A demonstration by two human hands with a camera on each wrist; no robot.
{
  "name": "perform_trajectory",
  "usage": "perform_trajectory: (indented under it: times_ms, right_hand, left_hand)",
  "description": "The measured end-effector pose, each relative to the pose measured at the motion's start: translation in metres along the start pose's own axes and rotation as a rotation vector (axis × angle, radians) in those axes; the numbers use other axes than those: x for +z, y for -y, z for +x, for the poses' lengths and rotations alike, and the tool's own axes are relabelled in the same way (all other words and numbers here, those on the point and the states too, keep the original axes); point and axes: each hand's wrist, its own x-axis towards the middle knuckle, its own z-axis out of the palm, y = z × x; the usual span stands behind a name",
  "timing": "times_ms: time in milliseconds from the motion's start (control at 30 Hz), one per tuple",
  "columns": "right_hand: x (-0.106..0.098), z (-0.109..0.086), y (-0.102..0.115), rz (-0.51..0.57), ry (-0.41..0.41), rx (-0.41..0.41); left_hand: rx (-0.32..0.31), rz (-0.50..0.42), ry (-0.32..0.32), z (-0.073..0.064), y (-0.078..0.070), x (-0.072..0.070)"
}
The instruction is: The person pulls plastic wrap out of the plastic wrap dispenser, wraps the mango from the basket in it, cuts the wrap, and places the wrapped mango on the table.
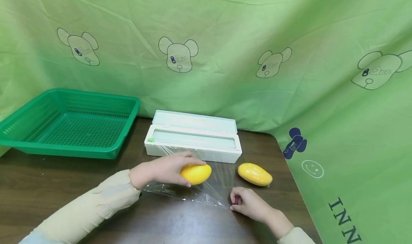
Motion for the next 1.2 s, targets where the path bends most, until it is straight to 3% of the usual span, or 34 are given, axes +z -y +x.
perform_trajectory:
  times_ms: [200, 500, 800, 1033, 1200]
  right_hand:
    - [0.003, 0.000, -0.001, -0.056, -0.010, -0.139]
    - [0.003, -0.001, 0.000, -0.073, 0.011, -0.122]
    - [0.001, -0.001, 0.002, -0.059, 0.033, -0.130]
    - [0.003, 0.000, 0.000, -0.125, 0.009, -0.191]
    - [0.003, 0.001, 0.003, -0.240, -0.009, -0.211]
  left_hand:
    - [-0.022, 0.044, 0.024, 0.008, 0.003, 0.016]
    - [-0.059, 0.059, 0.052, 0.016, 0.010, 0.030]
    - [-0.078, 0.079, 0.069, 0.019, 0.012, 0.035]
    - [-0.085, 0.083, 0.085, 0.019, 0.013, 0.037]
    - [-0.090, 0.092, 0.080, 0.021, 0.013, 0.038]
